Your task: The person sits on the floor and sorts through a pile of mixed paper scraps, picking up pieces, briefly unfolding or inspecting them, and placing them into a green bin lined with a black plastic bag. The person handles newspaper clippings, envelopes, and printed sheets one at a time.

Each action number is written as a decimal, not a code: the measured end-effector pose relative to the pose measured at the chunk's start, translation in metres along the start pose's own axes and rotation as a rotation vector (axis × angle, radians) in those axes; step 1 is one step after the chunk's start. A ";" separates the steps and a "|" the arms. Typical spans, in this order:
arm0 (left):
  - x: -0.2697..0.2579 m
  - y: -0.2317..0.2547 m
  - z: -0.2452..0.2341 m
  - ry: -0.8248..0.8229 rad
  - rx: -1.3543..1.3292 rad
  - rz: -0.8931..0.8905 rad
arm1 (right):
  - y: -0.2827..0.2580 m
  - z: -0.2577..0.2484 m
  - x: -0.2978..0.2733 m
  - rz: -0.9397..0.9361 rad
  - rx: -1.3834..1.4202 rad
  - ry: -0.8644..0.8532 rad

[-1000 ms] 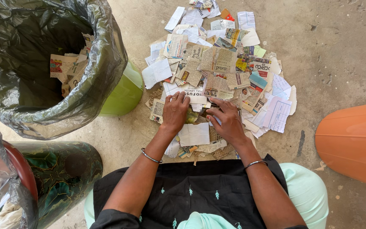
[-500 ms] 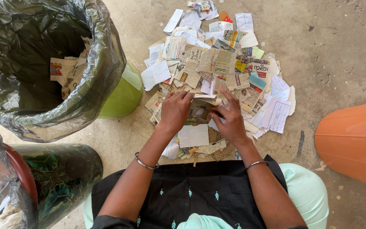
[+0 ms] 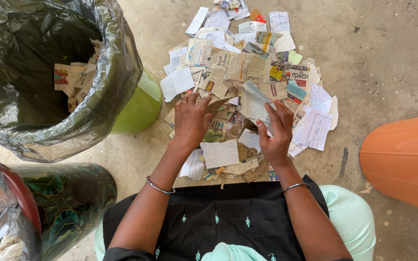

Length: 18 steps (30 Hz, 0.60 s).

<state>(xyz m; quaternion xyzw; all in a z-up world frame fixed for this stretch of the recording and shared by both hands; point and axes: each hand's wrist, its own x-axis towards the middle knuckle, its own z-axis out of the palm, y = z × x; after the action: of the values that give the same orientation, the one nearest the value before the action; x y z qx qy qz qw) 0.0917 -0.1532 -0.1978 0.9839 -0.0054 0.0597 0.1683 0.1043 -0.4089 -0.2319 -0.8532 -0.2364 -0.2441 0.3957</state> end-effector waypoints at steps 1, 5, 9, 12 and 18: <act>0.000 0.001 0.000 -0.019 -0.005 -0.006 | 0.000 0.004 0.000 -0.058 -0.033 -0.026; 0.001 0.008 -0.002 -0.128 -0.174 -0.114 | -0.013 0.011 0.000 -0.164 0.060 -0.249; 0.004 0.016 -0.002 -0.287 -0.934 -0.370 | -0.036 0.000 0.003 -0.258 0.099 -0.289; 0.004 0.016 0.001 -0.225 -1.273 -0.331 | -0.048 -0.006 0.006 -0.362 0.057 -0.339; 0.005 -0.006 0.013 -0.273 -0.787 -0.392 | -0.038 0.005 0.001 -0.221 0.146 -0.282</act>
<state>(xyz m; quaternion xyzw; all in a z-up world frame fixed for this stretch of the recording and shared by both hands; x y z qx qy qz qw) 0.0981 -0.1517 -0.2115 0.8265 0.1363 -0.1102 0.5349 0.0833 -0.3832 -0.2131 -0.8166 -0.3990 -0.1466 0.3904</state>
